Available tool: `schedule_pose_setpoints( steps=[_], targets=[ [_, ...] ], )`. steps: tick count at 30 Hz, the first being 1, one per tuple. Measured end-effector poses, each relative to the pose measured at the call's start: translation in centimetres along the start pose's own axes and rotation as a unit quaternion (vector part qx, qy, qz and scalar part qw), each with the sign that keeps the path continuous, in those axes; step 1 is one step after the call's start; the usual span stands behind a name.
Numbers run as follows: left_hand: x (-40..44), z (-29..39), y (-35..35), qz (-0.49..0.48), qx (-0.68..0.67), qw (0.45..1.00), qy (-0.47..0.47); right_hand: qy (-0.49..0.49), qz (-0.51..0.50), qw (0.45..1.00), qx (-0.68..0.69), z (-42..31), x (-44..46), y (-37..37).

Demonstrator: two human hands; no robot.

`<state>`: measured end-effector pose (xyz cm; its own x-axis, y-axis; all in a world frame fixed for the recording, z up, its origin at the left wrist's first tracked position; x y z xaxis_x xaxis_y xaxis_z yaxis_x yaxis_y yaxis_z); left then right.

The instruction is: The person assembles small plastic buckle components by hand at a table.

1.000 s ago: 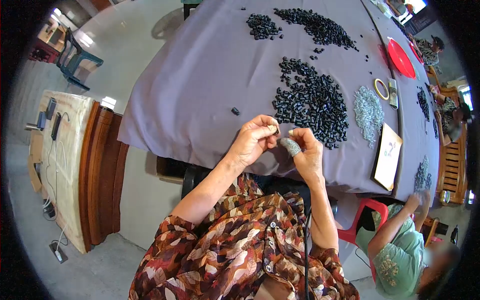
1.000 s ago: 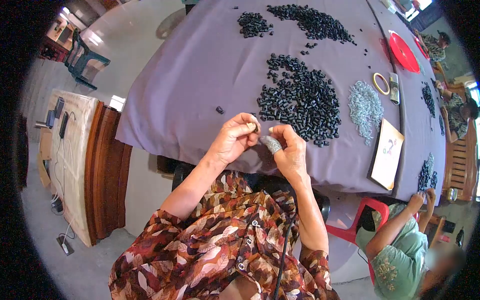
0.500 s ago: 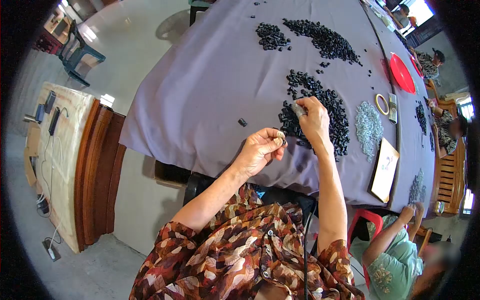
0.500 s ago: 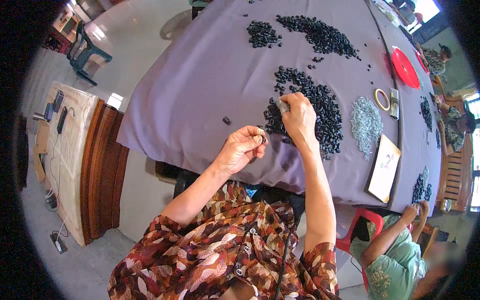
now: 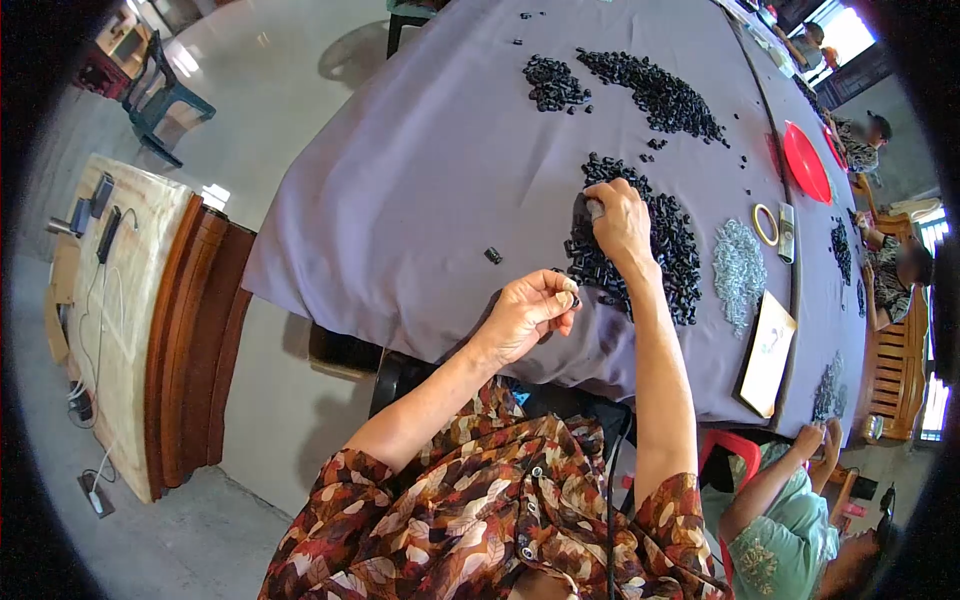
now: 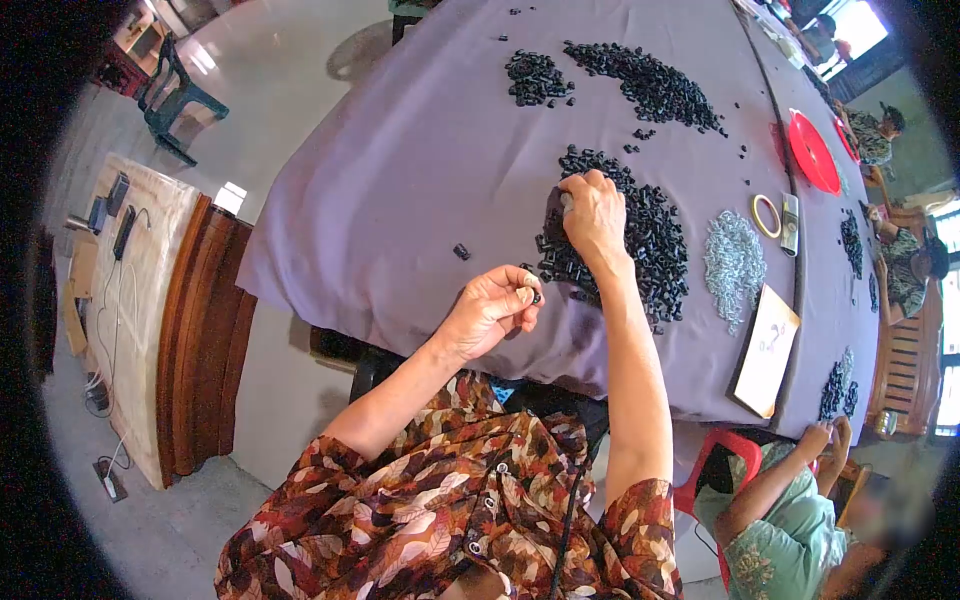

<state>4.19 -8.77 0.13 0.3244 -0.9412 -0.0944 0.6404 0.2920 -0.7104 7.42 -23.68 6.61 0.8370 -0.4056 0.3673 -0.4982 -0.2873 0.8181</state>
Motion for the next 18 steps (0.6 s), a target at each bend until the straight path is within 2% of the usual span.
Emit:
schedule_pose_setpoints(
  steps=[4,11,14,17,18],
  targets=[
    [0.0,0.0,0.0,-0.005,0.011,1.0,-0.007,0.038,0.036,0.998,0.035,-1.2,-1.4,1.8],
    [0.0,0.0,-0.2,-0.013,0.011,1.0,-0.005,-0.01,0.05,0.999,-0.008,2.2,-4.1,4.6],
    [-0.1,0.1,-0.2,-0.016,0.012,1.0,-0.005,-0.021,0.093,0.995,-0.04,3.4,-4.6,6.0],
    [0.0,-0.1,-0.2,-0.014,0.014,1.0,-0.004,-0.016,0.107,0.993,-0.056,2.0,-4.3,6.5],
    [0.0,-0.1,-0.1,-0.013,0.014,1.0,-0.003,-0.004,0.093,0.995,-0.023,1.4,-3.9,6.1]
  ],
)
Point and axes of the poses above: each hand's wrist, its own x-axis towards the middle knuckle, its own y-axis out of the back of the hand, z = x × y, the point moved 10 cm from there along x, towards the middle knuckle, and after that the axes turned 13 degrees about x, right-handed, at the moved point
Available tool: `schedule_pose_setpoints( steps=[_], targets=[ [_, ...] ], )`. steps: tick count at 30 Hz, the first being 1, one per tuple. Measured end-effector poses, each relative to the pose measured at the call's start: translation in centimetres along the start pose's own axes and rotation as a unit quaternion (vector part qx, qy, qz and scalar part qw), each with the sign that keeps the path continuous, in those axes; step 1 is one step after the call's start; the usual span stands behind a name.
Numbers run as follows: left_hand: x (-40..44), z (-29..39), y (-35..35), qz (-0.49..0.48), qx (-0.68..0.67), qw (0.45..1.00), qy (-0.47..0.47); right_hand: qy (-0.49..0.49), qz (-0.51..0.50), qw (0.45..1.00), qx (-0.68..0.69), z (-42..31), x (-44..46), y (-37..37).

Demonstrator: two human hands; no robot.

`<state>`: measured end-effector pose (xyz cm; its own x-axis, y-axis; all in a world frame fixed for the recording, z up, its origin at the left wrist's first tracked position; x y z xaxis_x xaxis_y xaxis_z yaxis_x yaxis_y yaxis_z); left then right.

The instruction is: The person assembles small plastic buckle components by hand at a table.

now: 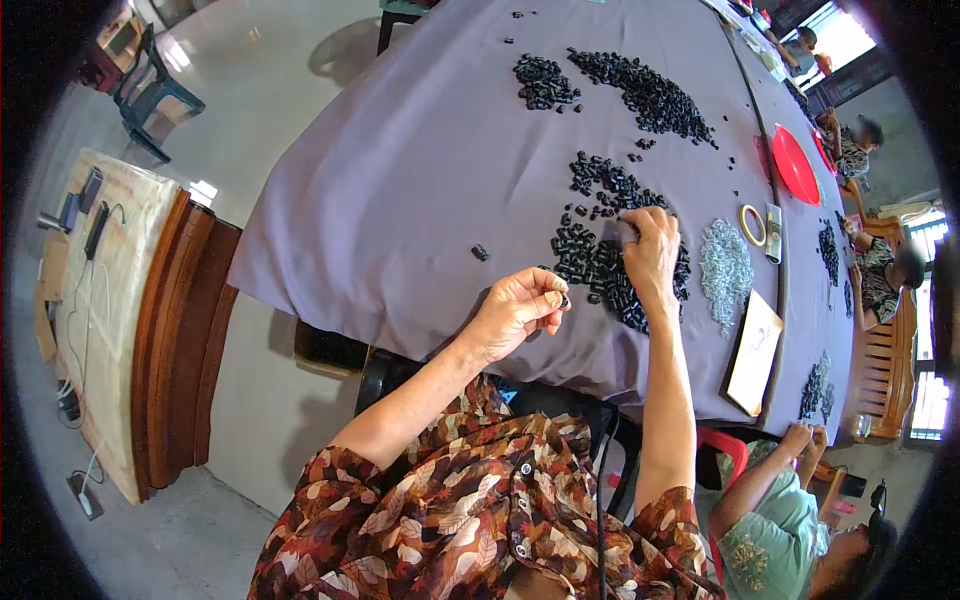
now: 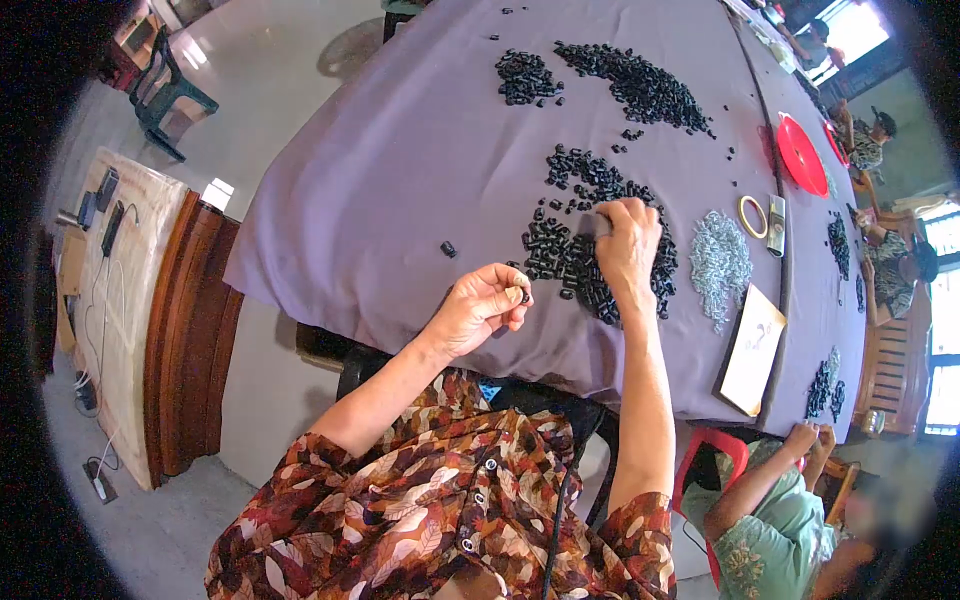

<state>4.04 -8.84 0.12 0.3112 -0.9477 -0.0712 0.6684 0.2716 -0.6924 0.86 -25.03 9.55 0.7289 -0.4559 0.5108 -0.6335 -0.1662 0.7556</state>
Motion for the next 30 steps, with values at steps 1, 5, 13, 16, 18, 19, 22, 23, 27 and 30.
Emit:
schedule_pose_setpoints(
  steps=[1,5,13,16,18,19,22,23,27,30],
  targets=[
    [0.0,0.0,0.0,0.0,0.0,1.0,-0.001,0.003,-0.02,1.0,0.016,-0.4,0.3,-0.7],
    [0.0,0.0,-0.1,0.004,0.0,1.0,0.003,0.023,-0.058,0.996,0.064,-2.5,1.5,-3.1],
    [0.2,-0.3,0.0,-0.003,0.007,1.0,0.002,0.067,-0.117,0.991,0.021,-4.1,2.7,-6.6],
    [0.1,-0.3,-0.1,-0.004,0.009,1.0,0.005,0.089,-0.12,0.989,0.01,-4.3,2.7,-6.8],
    [0.1,-0.3,-0.1,-0.001,0.014,1.0,0.013,0.09,-0.091,0.991,0.032,-4.2,2.8,-5.8],
    [0.1,-0.4,-0.1,-0.001,0.023,1.0,0.014,0.083,-0.065,0.993,0.06,-4.1,2.6,-4.8],
    [-0.1,-0.6,0.0,0.006,0.042,0.999,0.019,-0.018,-0.013,0.982,0.189,-3.5,1.0,-1.8],
    [-0.1,-0.6,0.1,0.009,0.047,0.999,0.023,-0.072,-0.01,0.963,0.259,-3.2,0.0,-0.9],
    [-0.1,-0.3,-0.1,0.007,0.032,0.999,0.009,-0.216,-0.017,0.891,0.398,-1.7,-5.0,1.1],
    [-0.1,-0.6,-0.1,0.006,0.042,0.999,0.011,-0.251,-0.016,0.852,0.459,-0.7,-8.6,1.2]
  ],
)
Point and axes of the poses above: each hand's wrist, its own x-axis towards the middle knuckle, its own y-axis out of the back of the hand, z = x × y, the point moved 10 cm from there along x, towards the middle knuckle, and after that the axes turned 13 degrees about x, right-handed, at the moved point
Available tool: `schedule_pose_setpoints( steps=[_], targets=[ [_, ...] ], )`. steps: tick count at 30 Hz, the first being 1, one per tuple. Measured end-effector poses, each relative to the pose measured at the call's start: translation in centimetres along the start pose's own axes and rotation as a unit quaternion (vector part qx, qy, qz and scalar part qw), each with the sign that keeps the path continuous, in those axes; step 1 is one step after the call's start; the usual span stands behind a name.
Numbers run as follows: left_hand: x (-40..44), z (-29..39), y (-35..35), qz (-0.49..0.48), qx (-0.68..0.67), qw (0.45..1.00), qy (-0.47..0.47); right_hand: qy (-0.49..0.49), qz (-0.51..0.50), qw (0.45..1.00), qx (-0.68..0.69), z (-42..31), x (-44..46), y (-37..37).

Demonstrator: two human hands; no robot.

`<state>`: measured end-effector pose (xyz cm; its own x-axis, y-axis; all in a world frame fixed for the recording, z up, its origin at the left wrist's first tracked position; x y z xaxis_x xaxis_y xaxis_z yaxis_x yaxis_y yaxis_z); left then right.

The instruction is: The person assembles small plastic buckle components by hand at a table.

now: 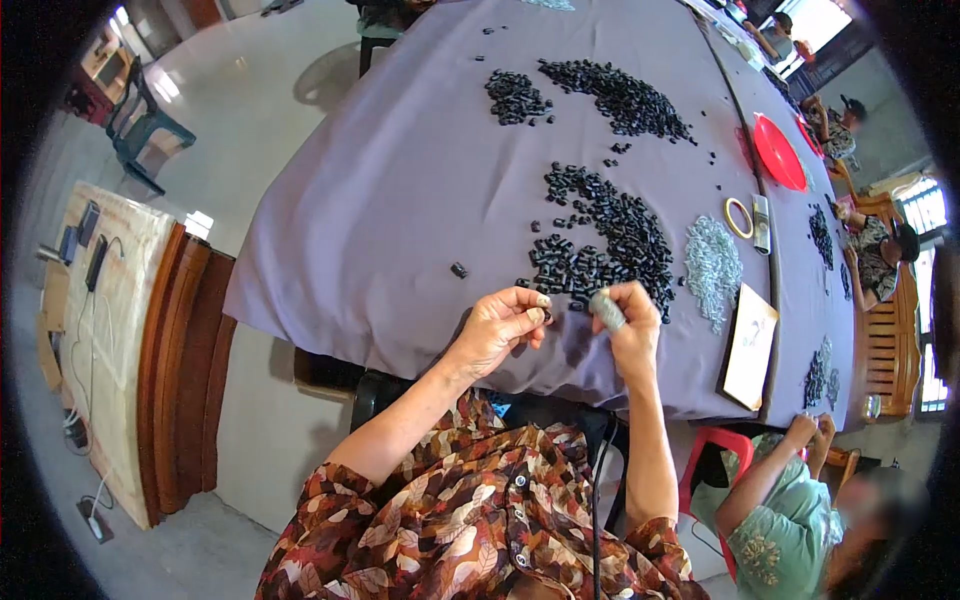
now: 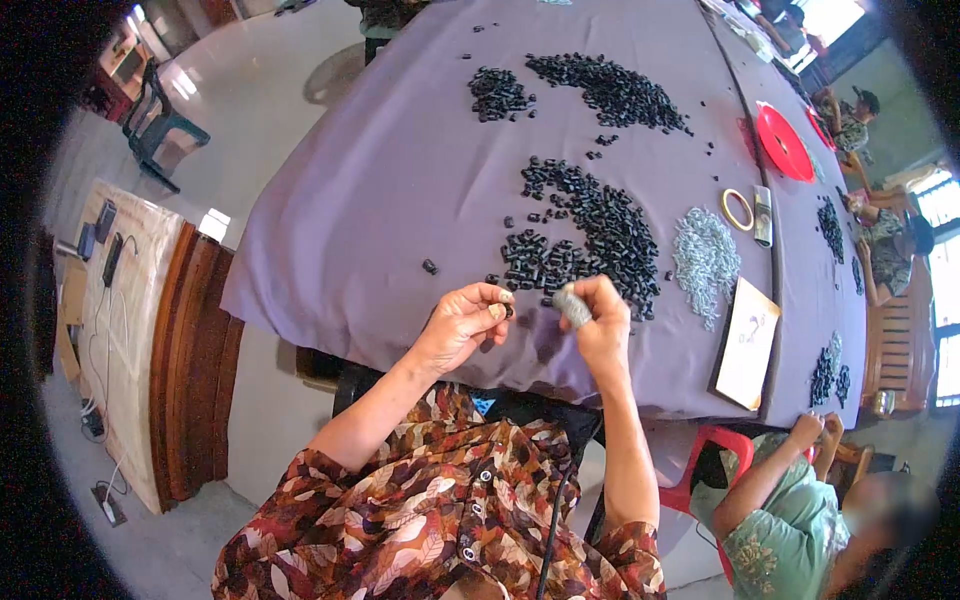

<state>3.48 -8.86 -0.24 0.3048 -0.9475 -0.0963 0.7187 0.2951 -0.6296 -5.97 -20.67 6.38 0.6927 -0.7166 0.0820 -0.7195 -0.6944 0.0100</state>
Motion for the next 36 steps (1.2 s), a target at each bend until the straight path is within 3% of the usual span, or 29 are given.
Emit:
schedule_pose_setpoints(
  steps=[5,13,20,30,36],
  targets=[
    [0.4,0.2,-2.1,0.011,-0.017,1.0,0.009,-0.035,0.003,0.988,0.149,2.8,-3.0,0.5],
    [1.3,-1.9,-1.9,0.034,0.068,0.997,0.008,-0.036,0.036,0.995,0.082,3.4,-3.8,0.7],
    [1.5,-1.7,-2.0,0.047,0.082,0.995,0.012,-0.024,0.044,0.987,0.152,2.8,-4.0,0.2],
    [1.6,-2.0,-1.7,0.045,0.09,0.995,-0.012,-0.081,0.029,0.964,0.251,3.9,-4.1,-1.9],
    [1.4,-1.4,-2.0,0.045,0.122,0.991,-0.031,-0.071,0.049,0.983,0.16,3.6,-4.1,-1.5]
  ],
)
Point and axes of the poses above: each hand's wrist, its own x-axis towards the middle knuckle, its own y-axis out of the back of the hand, z = x × y, the point moved 10 cm from there along x, towards the middle knuckle, and after that the axes turned 13 degrees about x, right-handed, at the moved point
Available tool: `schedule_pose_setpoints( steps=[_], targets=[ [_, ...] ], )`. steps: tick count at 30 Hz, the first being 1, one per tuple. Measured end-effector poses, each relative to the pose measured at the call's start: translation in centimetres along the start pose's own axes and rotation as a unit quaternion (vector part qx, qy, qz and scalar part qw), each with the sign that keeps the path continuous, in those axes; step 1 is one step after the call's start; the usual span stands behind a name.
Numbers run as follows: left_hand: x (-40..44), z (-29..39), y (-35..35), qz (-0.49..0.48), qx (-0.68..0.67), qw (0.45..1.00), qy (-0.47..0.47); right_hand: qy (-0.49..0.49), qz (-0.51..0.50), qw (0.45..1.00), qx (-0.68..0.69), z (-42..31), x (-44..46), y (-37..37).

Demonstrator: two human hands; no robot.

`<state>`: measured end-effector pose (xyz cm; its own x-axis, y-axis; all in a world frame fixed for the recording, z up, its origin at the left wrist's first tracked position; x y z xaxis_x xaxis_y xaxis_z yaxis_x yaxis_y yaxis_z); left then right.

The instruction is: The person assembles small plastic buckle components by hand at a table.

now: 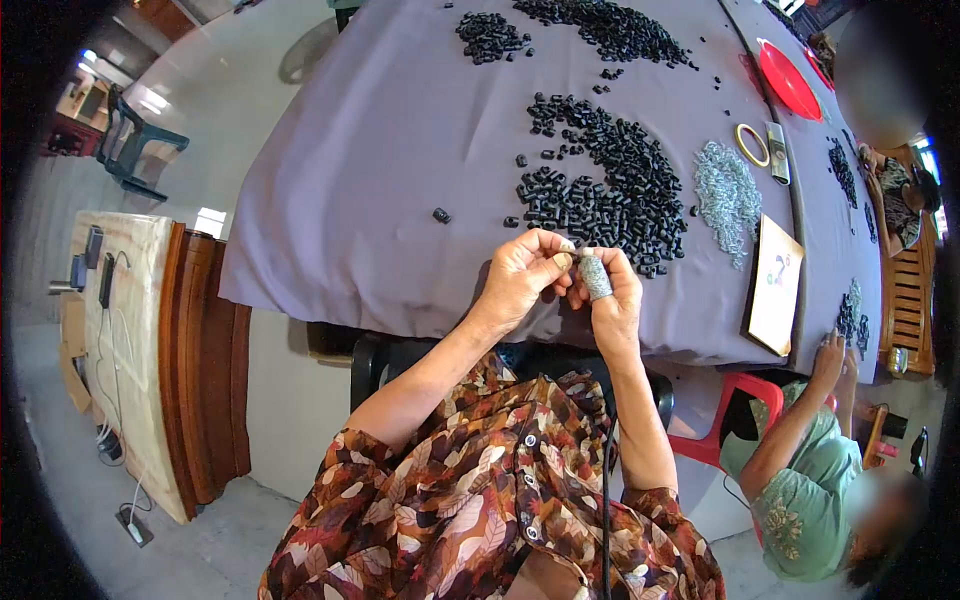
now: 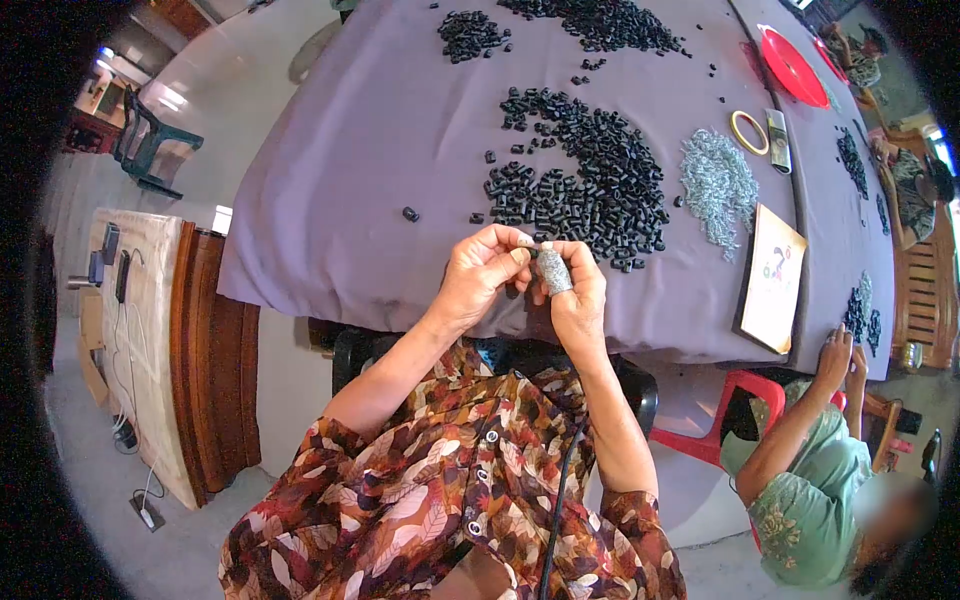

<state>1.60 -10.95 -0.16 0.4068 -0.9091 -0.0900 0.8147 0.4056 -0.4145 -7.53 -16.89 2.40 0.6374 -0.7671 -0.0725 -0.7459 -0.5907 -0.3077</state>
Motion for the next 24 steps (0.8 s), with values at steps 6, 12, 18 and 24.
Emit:
schedule_pose_setpoints(
  steps=[6,12,18,24],
  targets=[
    [-0.1,0.1,0.0,0.0,0.016,1.0,-0.001,-0.031,-0.02,0.999,-0.007,0.3,0.3,0.0],
    [0.0,-0.3,0.0,-0.006,0.01,1.0,0.009,-0.041,-0.039,0.998,0.003,0.7,0.4,0.1],
    [-0.1,-0.3,0.1,0.001,0.033,0.999,0.014,-0.009,-0.02,0.997,-0.071,-0.2,0.2,0.1],
    [-0.4,0.1,0.1,0.011,0.072,0.997,0.001,-0.045,-0.05,0.996,-0.057,-0.1,0.2,0.0]
  ],
)
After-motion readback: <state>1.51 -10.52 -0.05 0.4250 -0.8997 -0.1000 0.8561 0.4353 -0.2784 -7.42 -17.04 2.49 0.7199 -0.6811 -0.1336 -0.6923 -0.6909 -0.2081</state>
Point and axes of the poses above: each hand's wrist, its own x-axis towards the middle knuckle, its own y-axis out of the back of the hand, z = x × y, the point moved 10 cm from there along x, towards the middle knuckle, and after that the axes turned 13 degrees about x, right-handed, at the moved point
